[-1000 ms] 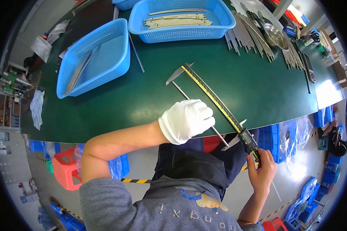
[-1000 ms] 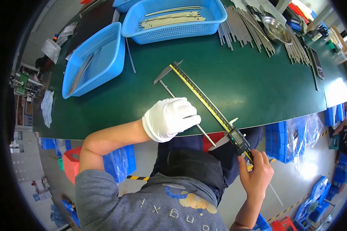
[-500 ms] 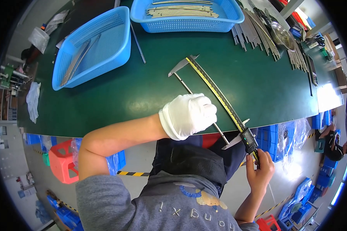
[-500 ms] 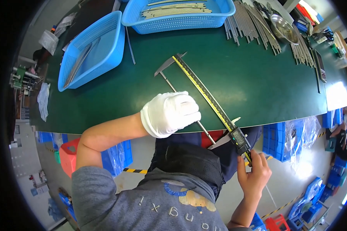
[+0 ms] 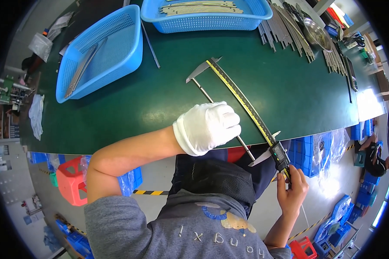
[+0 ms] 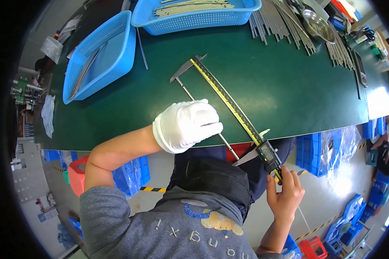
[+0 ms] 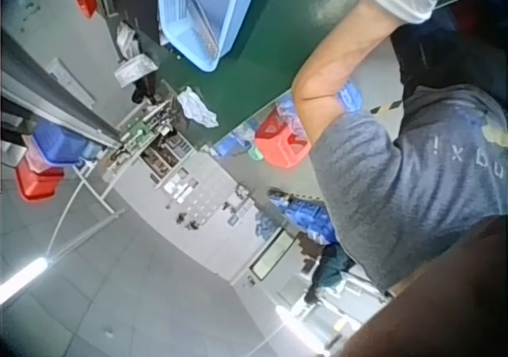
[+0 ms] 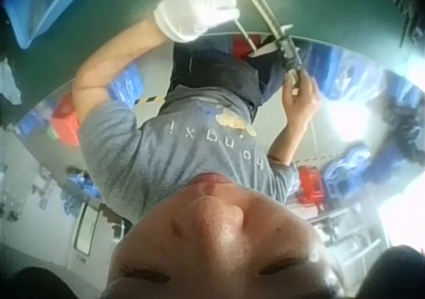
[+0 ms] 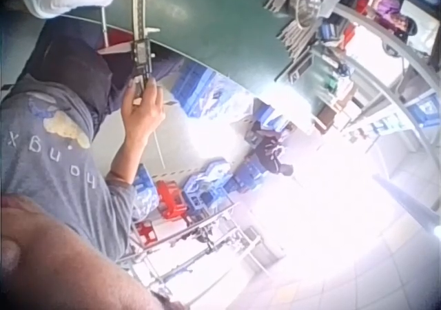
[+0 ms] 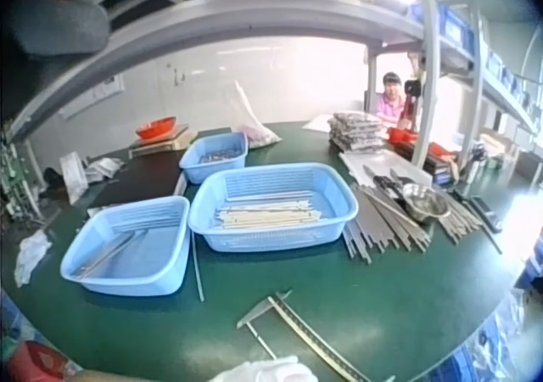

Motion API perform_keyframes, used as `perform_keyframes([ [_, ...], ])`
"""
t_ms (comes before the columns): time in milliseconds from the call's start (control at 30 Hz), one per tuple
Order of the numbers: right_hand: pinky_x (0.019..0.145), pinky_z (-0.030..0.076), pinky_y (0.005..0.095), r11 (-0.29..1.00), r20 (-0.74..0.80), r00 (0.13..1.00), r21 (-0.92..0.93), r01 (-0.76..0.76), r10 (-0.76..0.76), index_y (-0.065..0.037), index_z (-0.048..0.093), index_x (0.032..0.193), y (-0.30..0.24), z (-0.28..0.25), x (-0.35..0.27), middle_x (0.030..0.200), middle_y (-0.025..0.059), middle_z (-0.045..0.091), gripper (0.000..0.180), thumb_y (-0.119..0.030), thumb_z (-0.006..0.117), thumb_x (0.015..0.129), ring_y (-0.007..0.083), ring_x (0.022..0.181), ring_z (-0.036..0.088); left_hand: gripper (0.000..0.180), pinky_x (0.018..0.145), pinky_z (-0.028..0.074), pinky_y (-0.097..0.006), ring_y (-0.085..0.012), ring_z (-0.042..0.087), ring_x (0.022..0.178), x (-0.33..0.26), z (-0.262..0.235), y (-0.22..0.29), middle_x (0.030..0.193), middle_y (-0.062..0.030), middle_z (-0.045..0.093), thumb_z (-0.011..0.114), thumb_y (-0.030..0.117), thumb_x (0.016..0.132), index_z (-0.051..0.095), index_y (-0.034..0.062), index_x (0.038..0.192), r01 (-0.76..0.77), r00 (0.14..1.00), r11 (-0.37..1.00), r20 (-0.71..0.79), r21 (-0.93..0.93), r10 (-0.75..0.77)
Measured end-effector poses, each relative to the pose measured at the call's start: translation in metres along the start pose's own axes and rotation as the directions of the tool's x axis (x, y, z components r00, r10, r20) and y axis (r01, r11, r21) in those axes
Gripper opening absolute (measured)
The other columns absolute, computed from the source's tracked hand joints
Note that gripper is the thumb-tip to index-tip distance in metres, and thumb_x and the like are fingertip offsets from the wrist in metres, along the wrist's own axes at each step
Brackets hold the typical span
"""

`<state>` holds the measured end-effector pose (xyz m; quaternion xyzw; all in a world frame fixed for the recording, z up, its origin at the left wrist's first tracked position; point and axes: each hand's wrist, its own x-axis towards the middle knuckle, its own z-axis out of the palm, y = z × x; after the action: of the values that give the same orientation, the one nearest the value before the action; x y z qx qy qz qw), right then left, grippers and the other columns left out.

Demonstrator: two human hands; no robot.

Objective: Use a digital caliper to measure the length of individual metal rods pulled from a bin.

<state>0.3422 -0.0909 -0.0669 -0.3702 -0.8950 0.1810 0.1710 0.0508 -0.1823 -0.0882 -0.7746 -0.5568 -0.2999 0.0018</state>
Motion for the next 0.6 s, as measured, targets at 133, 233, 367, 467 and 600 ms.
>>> perform_keyframes([
  [133, 0.047, 0.041, 0.0299, 1.000, 0.003, 1.000, -0.008, -0.004, 0.004, 0.001, 0.062, 0.099, 0.0003, -0.0005, -0.0015, 0.067, 0.0093, 0.053, 0.028, -0.011, 0.071, 0.074, 0.0204, 0.051, 0.054, 0.022, 0.061, 0.054, -0.032, -0.0215, 0.060, 0.080, -0.0005, -0.0016, 0.0014, 0.080, -0.0025, 0.059, 0.063, 0.008, 0.064, 0.065, 0.0090, 0.086, 0.020, 1.000, 1.000, 0.020, 0.009, -0.020],
  [233, 0.047, 0.041, 0.0300, 1.000, 0.020, 1.000, -0.012, -0.008, 0.008, 0.001, 0.062, 0.100, 0.0003, -0.0015, -0.0029, 0.068, 0.0094, 0.053, 0.029, -0.011, 0.071, 0.075, 0.0202, 0.052, 0.054, 0.022, 0.064, 0.055, -0.032, -0.0213, 0.060, 0.080, -0.0015, -0.0019, 0.0028, 0.080, -0.0022, 0.059, 0.063, 0.008, 0.064, 0.065, 0.0091, 0.086, 0.032, 0.999, 0.999, 0.025, 0.008, -0.033],
  [367, 0.047, 0.041, 0.0300, 1.000, 0.019, 1.000, -0.006, -0.003, 0.003, 0.000, 0.062, 0.100, -0.0004, -0.0029, -0.0037, 0.067, 0.0094, 0.053, 0.029, -0.010, 0.071, 0.075, 0.0207, 0.052, 0.054, 0.022, 0.067, 0.055, -0.033, -0.0215, 0.060, 0.081, -0.0027, 0.0004, 0.0028, 0.081, -0.0023, 0.059, 0.063, 0.007, 0.064, 0.065, 0.0090, 0.086, 0.026, 1.000, 1.000, 0.003, 0.005, -0.026],
  [467, 0.048, 0.042, 0.0303, 1.000, -0.003, 1.000, 0.013, 0.006, -0.006, 0.000, 0.062, 0.100, 0.0012, -0.0037, -0.0055, 0.068, 0.0093, 0.053, 0.028, -0.010, 0.071, 0.075, 0.0214, 0.052, 0.054, 0.024, 0.067, 0.055, -0.034, -0.0222, 0.061, 0.081, -0.0006, 0.0010, 0.0022, 0.082, -0.0033, 0.060, 0.063, 0.006, 0.064, 0.066, 0.0090, 0.087, 0.009, 1.000, 1.000, -0.009, -0.012, -0.009],
  [600, 0.048, 0.043, 0.0309, 0.999, -0.026, 1.000, 0.049, 0.012, -0.011, -0.001, 0.062, 0.099, -0.0001, -0.0023, -0.0032, 0.068, 0.0096, 0.055, 0.027, -0.008, 0.070, 0.075, 0.0222, 0.053, 0.056, 0.026, 0.072, 0.055, -0.037, -0.0248, 0.061, 0.080, -0.0007, -0.0059, 0.0037, 0.083, -0.0062, 0.060, 0.064, 0.002, 0.061, 0.066, 0.0084, 0.086, 0.020, 1.000, 1.000, -0.018, -0.002, -0.020],
])
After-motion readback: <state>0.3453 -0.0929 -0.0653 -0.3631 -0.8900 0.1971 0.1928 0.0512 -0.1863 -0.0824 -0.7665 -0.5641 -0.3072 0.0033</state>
